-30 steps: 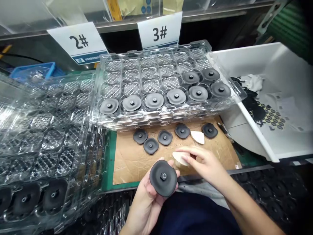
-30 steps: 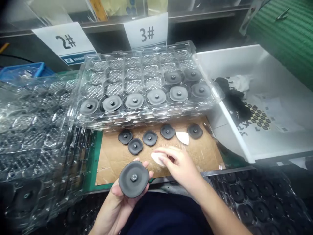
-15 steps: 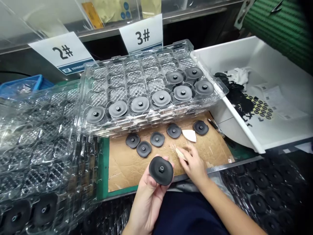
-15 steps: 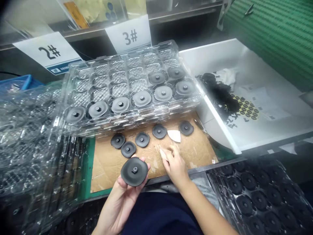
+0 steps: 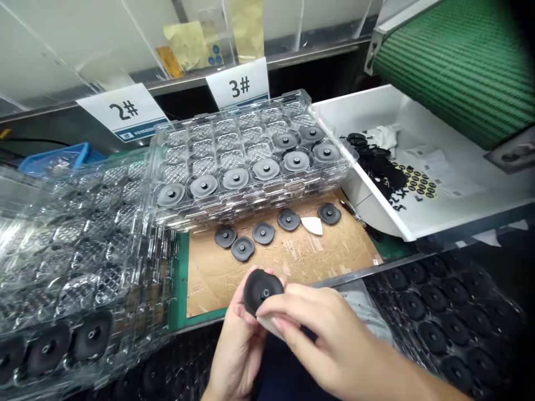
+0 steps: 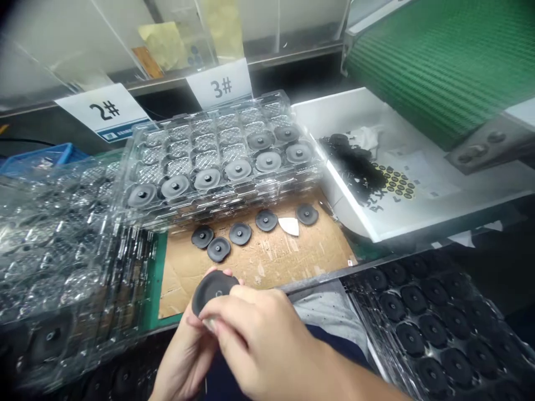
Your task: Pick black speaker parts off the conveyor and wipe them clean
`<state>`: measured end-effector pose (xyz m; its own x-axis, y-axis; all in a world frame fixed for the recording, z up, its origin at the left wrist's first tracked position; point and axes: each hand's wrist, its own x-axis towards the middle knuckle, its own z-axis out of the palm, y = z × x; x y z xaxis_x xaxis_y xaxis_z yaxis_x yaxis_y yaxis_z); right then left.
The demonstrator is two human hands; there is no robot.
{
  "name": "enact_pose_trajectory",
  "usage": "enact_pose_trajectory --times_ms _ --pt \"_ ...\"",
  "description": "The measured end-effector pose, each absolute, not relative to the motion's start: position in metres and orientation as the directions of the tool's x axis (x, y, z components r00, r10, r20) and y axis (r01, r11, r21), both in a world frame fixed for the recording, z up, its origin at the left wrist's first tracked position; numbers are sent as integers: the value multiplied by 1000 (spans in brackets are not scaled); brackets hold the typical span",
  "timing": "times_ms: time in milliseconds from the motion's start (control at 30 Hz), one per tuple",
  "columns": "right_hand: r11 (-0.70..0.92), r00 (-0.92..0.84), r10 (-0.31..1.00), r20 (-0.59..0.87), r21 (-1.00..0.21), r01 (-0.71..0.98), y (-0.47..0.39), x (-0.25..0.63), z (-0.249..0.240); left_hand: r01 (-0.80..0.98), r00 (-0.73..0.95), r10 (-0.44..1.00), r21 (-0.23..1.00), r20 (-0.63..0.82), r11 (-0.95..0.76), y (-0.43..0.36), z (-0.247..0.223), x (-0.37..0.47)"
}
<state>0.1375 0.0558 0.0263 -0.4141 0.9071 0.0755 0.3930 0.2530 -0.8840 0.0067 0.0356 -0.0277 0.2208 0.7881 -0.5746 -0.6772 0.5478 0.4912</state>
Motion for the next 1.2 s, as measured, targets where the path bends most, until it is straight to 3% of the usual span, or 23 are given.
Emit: enact_pose_trajectory --times_ms 33,133,200,300,367,467,533,633,733,867,967,1033,1100,1200 --pt "264 -417 905 81 -877 403 56 137 27 -666 215 800 515 -560 540 34 -25 6" --pt "371 -249 926 285 -817 442 54 134 30 -648 258 826 544 -502 533 32 -16 7" --pt "437 -228 899 374 -795 420 48 134 34 -657 282 838 542 -468 524 31 -11 6" --pt "411 -373 885 280 -846 339 38 136 40 -662 280 850 551 -447 508 30 -6 3" --pt "369 -353 904 242 -859 356 37 135 41 -640 283 851 574 -442 511 28 -4 4" --pt "420 -207 907 366 -812 405 41 130 40 -622 302 844 579 -444 527 26 -3 5" --pt "476 -247 878 409 -795 375 40 131 38 -640 309 843 559 -441 527 25 -3 3" --pt "443 -378 873 310 -827 346 33 142 35 -669 306 852 541 -425 510 27 -4 -2" --pt "341 -285 932 222 -803 489 27 152 32 -679 248 871 566 -424 469 30 -4 -3" --pt "458 -287 889 357 -696 553 27 149 31 -692 195 880 575 -432 436 31 -4 -1" --pt "450 -370 882 292 -757 474 32 145 31 -702 152 879 577 -453 418 29 -4 -2" --pt "381 -330 915 234 -771 511 35 144 30 -699 96 885 602 -456 386 28 -4 -2" --pt "385 -285 921 266 -737 555 35 144 29 -697 79 888 612 -452 374 27 -3 -2" --pt "471 -357 876 324 -737 484 32 143 30 -702 115 884 592 -454 395 26 -1 -2"
